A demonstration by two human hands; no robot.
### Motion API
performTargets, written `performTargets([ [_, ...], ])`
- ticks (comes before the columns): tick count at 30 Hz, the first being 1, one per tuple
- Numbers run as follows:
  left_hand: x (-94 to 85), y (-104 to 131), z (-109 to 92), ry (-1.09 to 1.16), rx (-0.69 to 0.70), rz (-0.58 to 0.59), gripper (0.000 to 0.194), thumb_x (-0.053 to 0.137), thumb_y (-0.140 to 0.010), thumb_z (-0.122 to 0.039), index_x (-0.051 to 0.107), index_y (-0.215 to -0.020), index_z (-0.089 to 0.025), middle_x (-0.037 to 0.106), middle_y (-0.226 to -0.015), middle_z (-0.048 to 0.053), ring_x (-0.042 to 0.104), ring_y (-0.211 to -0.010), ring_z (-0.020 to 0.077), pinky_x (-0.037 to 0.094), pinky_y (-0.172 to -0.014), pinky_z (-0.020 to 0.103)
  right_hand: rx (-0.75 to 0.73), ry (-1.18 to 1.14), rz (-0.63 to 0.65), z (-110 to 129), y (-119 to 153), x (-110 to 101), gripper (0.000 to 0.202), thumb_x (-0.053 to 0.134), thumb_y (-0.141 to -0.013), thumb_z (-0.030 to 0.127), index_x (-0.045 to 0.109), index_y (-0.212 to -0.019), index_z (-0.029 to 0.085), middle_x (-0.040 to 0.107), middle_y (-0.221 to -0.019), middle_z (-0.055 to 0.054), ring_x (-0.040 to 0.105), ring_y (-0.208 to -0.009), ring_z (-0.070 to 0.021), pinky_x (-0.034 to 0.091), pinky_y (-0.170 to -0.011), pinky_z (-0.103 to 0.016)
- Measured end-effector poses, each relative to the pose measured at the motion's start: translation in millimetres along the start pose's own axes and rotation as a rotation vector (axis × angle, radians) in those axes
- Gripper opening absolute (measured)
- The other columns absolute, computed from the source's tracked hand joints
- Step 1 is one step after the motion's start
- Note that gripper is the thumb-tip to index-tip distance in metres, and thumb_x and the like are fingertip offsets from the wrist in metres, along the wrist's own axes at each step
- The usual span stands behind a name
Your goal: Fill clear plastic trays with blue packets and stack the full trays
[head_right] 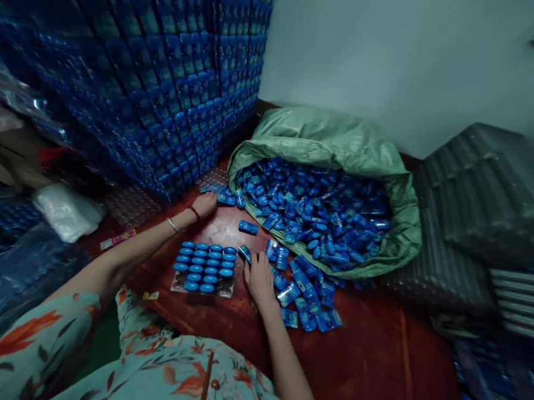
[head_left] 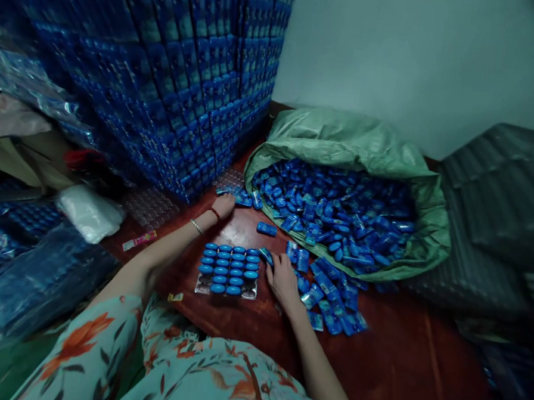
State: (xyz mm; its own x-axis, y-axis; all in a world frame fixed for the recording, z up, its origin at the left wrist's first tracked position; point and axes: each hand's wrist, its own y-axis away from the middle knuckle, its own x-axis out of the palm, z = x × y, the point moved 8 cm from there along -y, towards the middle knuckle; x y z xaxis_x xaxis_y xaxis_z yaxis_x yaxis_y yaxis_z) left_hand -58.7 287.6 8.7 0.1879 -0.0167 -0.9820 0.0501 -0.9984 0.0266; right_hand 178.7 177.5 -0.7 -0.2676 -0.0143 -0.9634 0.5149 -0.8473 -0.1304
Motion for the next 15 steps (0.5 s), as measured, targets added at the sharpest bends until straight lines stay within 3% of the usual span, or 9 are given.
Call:
performTargets([
  [3,-1.2,4,7,0.041,-0.038,0.005,0.027,0.038,-0.085,-0.009,0.059,-0.101,-0.003,0.060,-0.104,0.023,0.057,-0.100,0.0271,0.044,-0.084,0.036,0.033,-0.102,-0.025,-7,36,-3,0.024,0.036,-0.091,0.021,0.054,-0.105,0.015,0.056,-0.092,-0.009,0.054,-0.088,-0.0205,0.047,-0.079,-0.034],
  [6,-6.3,36,27,0.111,-0.053,0.024,0.021,0.046,-0.083,-0.017,0.063,-0.092,-0.009,0.066,-0.091,0.015,0.062,-0.087,0.0244,0.046,-0.077,0.032,0.045,-0.365,-0.079,-10,67,-14,0.022,0.038,-0.092,0.024,0.050,-0.108,0.017,0.059,-0.095,-0.008,0.057,-0.088,-0.0179,0.048,-0.079,-0.032],
  [8,-10.0,74,45,0.164,-0.059,0.019,0.021,0.048,-0.083,-0.023,0.063,-0.092,-0.012,0.067,-0.087,0.010,0.062,-0.082,0.0208,0.047,-0.073,0.028,0.032,-0.488,-0.128,-10,82,-26,0.020,0.043,-0.091,0.027,0.051,-0.107,0.019,0.061,-0.097,-0.007,0.059,-0.091,-0.0178,0.049,-0.080,-0.031],
  [11,-16.6,146,73,0.265,-0.127,-0.098,0.031,0.045,-0.085,-0.035,0.062,-0.097,-0.013,0.066,-0.096,0.010,0.061,-0.086,0.0192,0.048,-0.076,0.028,-0.033,-0.539,-0.154,-1,90,-37,0.018,0.047,-0.090,0.027,0.055,-0.105,0.021,0.062,-0.097,-0.006,0.059,-0.097,-0.0193,0.046,-0.088,-0.035],
  [13,-21.0,198,89,0.533,-0.257,-0.303,0.036,0.052,-0.079,-0.046,0.063,-0.091,-0.013,0.065,-0.090,0.008,0.060,-0.083,0.0195,0.048,-0.076,0.031,-0.080,-0.532,-0.136,9,85,-38,0.019,0.045,-0.090,0.024,0.055,-0.107,0.021,0.062,-0.099,-0.006,0.058,-0.097,-0.0190,0.043,-0.093,-0.038],
  [15,-8.9,240,93,0.774,-0.402,-0.369,0.040,0.058,-0.074,-0.050,0.063,-0.088,-0.014,0.066,-0.086,0.006,0.061,-0.081,0.0191,0.049,-0.077,0.032,-0.136,-0.462,-0.109,21,75,-35,0.022,0.043,-0.091,0.022,0.054,-0.110,0.021,0.062,-0.100,-0.007,0.058,-0.095,-0.0192,0.044,-0.091,-0.038],
])
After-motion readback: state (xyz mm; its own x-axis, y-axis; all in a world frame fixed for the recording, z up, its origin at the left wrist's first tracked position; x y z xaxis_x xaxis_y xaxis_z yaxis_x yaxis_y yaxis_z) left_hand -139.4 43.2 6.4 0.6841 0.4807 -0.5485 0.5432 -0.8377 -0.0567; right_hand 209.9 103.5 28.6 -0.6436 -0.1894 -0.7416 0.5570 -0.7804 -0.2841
